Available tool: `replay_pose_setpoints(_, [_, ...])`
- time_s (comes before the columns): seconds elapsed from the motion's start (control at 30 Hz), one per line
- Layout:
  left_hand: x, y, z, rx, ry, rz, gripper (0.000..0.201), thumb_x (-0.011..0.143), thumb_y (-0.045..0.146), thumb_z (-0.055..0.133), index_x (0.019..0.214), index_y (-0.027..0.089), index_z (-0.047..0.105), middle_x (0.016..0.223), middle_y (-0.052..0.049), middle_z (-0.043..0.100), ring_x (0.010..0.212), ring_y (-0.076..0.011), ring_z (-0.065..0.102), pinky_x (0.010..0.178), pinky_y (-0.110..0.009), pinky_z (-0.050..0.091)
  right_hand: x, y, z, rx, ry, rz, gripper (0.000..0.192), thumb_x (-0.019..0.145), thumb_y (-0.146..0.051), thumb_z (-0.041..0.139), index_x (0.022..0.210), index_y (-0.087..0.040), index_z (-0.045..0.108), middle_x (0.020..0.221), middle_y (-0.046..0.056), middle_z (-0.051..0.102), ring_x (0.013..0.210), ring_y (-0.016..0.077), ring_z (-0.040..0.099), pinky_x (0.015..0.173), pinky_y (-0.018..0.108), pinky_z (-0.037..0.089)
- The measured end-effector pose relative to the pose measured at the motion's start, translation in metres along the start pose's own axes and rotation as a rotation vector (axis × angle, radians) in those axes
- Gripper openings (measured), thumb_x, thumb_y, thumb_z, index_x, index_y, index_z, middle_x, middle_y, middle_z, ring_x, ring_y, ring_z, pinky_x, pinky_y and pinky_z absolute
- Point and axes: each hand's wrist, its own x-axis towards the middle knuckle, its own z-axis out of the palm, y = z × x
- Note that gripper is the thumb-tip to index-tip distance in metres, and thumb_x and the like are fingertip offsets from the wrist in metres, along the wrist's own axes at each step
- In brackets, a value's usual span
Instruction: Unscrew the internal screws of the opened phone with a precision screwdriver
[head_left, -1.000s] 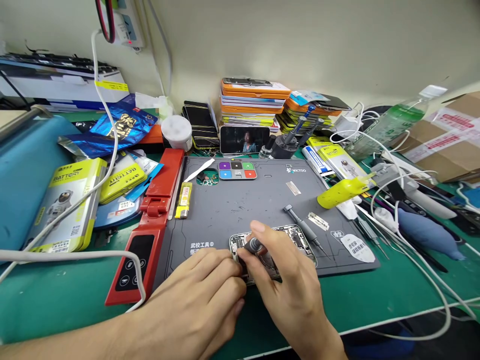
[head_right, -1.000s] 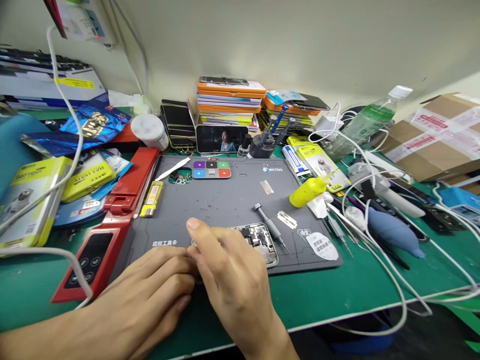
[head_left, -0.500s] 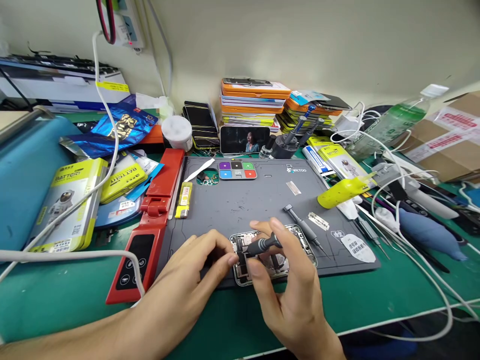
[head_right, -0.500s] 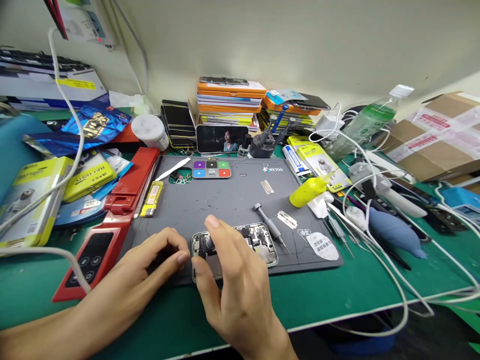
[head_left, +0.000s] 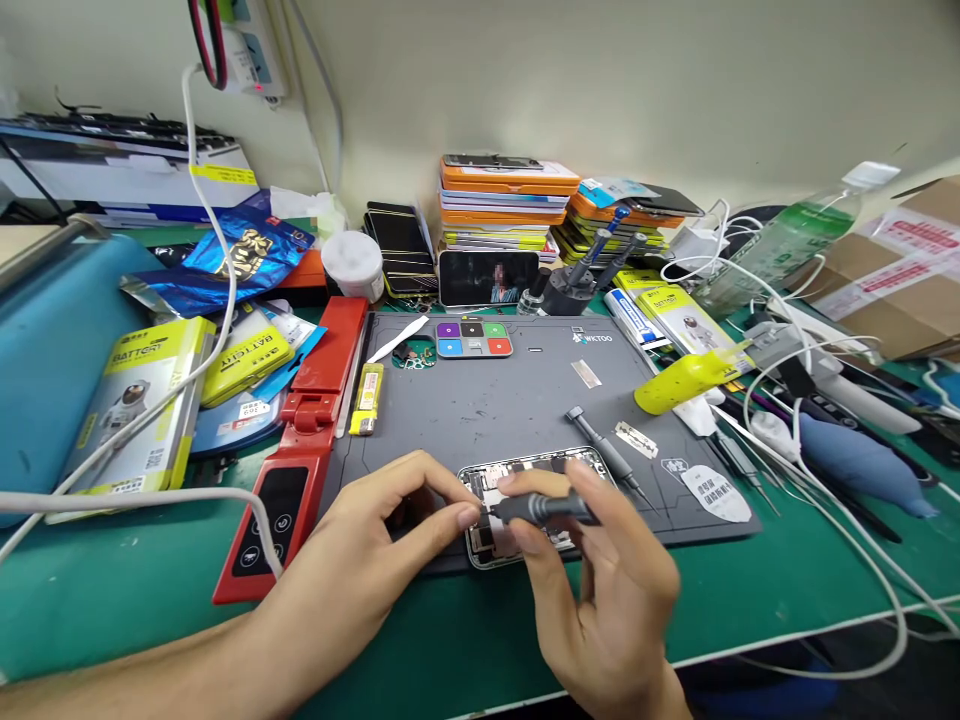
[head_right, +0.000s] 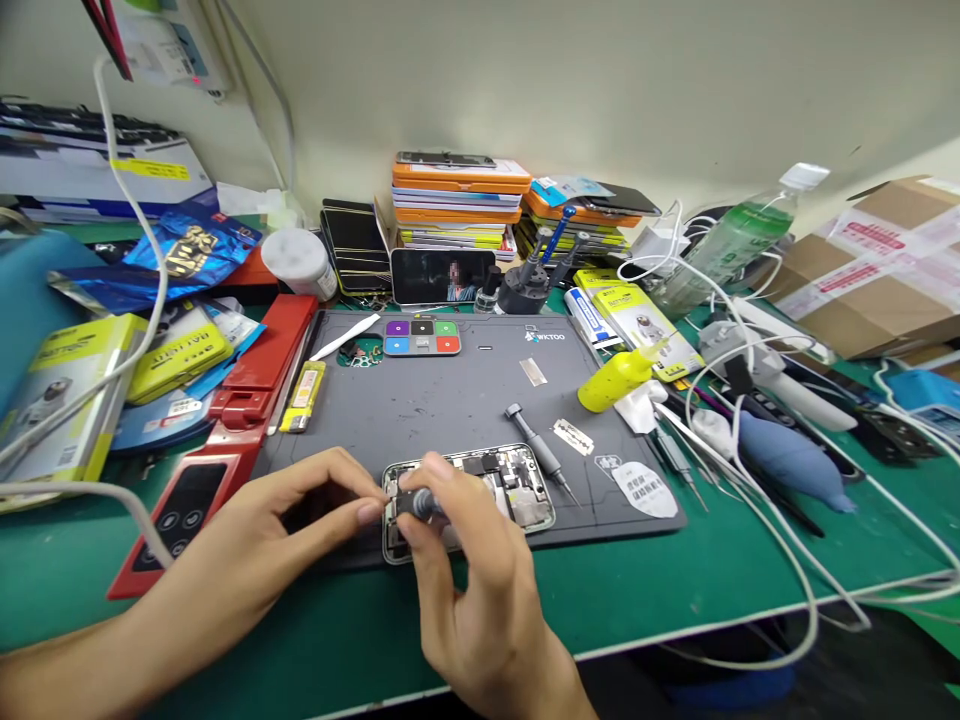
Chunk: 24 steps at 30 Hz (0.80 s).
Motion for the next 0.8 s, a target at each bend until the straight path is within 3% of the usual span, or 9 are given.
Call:
replay_pose_setpoints(0.23, [0.0018, 0.0004, 0.0002, -0.069, -0.011, 0.069, 0.013, 0.101, 0.027, 0.075, 0.094, 0.032, 0.084, 0.095, 0.005, 0.080, 0.090, -0.0144, 0.076, 0.080, -0.022, 0.057, -0.0039, -0.0012, -0.0076, 0.153, 0.075, 0.036, 0.082, 0.089, 0.010, 0.064, 0.161, -0.022, 0.043, 0.116, 0.008, 0.078, 0.102, 0.0203, 0.080, 0.096, 0.044, 0.071])
replay_pose_setpoints(0.57, [0.0005, -0.0040, -0.0001, 0.008, -0.043, 0.061, 0.012, 0.102, 0.028, 0.075, 0.097, 0.034, 0.085, 0.097, 0.004, 0.083, 0.092, -0.0185, 0.076, 0.084, -0.029, 0.056, -0.0067, -0.0034, -0.0102, 0.183, 0.056, 0.078, 0.080, 0.093, 0.007, 0.061, 0.163, -0.025, 0.039, 0.123, 0.010, 0.079, 0.111, 0.0225, 0.080, 0.090, 0.045, 0.074])
replay_pose_setpoints(0.8, [-0.0024, -0.0062, 0.0009, 0.109, -0.041, 0.008, 0.013, 0.105, 0.036, 0.071, 0.097, 0.036, 0.081, 0.096, 0.008, 0.081, 0.092, -0.0205, 0.070, 0.081, -0.032, 0.049, -0.0006, -0.0044, -0.0089, 0.144, 0.143, 0.089, 0.080, 0.093, 0.008, 0.060, 0.163, -0.025, 0.040, 0.116, 0.006, 0.080, 0.104, 0.0208, 0.079, 0.090, 0.044, 0.073])
